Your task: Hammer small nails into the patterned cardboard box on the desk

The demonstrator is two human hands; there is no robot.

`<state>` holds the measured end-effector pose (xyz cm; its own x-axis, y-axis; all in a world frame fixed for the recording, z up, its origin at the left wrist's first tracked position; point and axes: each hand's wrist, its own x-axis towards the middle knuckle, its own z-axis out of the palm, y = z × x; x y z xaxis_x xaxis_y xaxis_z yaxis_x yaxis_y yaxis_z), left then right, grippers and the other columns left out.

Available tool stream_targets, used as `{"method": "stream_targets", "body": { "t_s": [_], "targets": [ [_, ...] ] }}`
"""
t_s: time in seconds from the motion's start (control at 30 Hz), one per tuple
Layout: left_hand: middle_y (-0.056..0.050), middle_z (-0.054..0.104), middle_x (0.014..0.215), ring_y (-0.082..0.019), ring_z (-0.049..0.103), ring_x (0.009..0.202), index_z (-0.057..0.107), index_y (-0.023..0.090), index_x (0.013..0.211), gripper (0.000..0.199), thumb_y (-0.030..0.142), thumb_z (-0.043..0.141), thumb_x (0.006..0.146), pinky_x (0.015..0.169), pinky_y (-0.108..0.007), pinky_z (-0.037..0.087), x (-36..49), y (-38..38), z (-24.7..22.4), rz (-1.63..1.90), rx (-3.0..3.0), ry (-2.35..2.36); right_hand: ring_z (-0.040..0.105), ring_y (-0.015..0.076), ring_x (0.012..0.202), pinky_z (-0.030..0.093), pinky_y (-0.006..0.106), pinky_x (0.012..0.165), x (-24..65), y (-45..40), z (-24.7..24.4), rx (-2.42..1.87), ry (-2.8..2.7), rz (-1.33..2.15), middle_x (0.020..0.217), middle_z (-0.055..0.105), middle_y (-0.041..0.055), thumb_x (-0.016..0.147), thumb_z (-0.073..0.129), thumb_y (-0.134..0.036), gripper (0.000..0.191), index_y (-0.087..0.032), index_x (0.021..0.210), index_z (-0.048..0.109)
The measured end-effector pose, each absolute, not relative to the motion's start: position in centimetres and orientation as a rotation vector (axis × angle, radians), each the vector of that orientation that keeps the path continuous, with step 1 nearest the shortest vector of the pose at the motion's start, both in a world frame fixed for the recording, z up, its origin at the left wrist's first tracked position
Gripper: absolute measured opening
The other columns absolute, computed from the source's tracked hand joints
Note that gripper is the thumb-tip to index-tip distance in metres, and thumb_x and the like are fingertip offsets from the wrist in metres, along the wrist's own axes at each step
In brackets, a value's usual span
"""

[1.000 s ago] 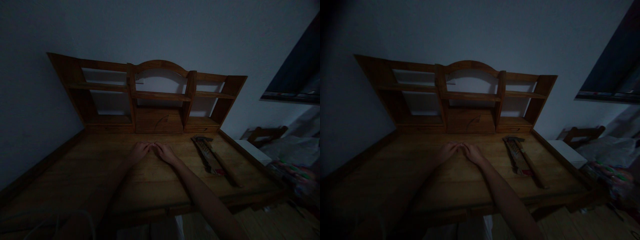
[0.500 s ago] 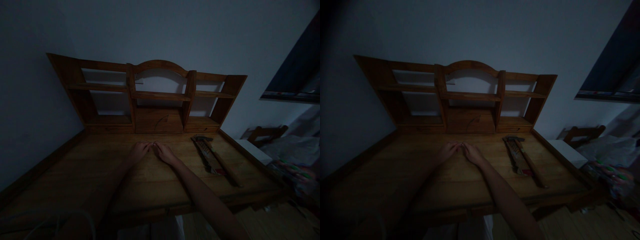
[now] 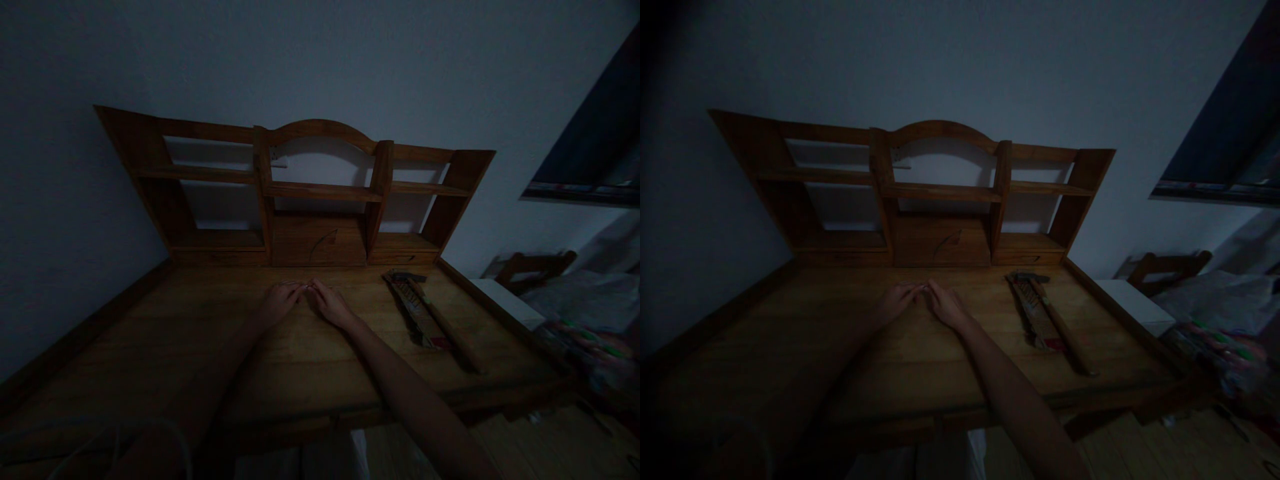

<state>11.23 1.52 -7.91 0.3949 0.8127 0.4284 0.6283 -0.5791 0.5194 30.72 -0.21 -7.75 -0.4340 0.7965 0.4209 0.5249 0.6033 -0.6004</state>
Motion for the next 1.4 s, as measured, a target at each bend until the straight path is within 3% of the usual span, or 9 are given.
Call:
{"method": "stream_targets", "body": {
  "t_s": [0.43, 1.4],
  "targets": [
    [-0.003, 0.065, 0.077, -0.018, 0.06, 0.079, 0.06, 0.021, 0.069, 0.043, 0.045, 0.034, 0.094, 0.082, -0.029, 0.043, 11.22, 1.51, -7.99, 0.953, 2.377, 1.28, 0.063, 0.0164, 0.08, 0.044, 0.026, 0.074, 30.64, -0.61, -7.08, -1.014, -2.124, 0.487, 0.093, 0.067, 0.002, 0.098, 0.035, -0.036, 0.025, -0.024, 0.115, 0.049],
    [-0.003, 0.066, 0.079, -0.018, 0.06, 0.081, 0.061, 0.021, 0.071, 0.043, 0.045, 0.033, 0.094, 0.083, -0.029, 0.043, 11.14, 1.56, -8.15, 0.9, 2.382, 1.282, 0.062, 0.0156, 0.077, 0.044, 0.024, 0.072, 30.97, -0.69, -7.05, -1.014, -2.145, 0.473, 0.09, 0.067, 0.0011, 0.097, 0.038, -0.033, 0.023, -0.026, 0.113, 0.052]
  ]
}}
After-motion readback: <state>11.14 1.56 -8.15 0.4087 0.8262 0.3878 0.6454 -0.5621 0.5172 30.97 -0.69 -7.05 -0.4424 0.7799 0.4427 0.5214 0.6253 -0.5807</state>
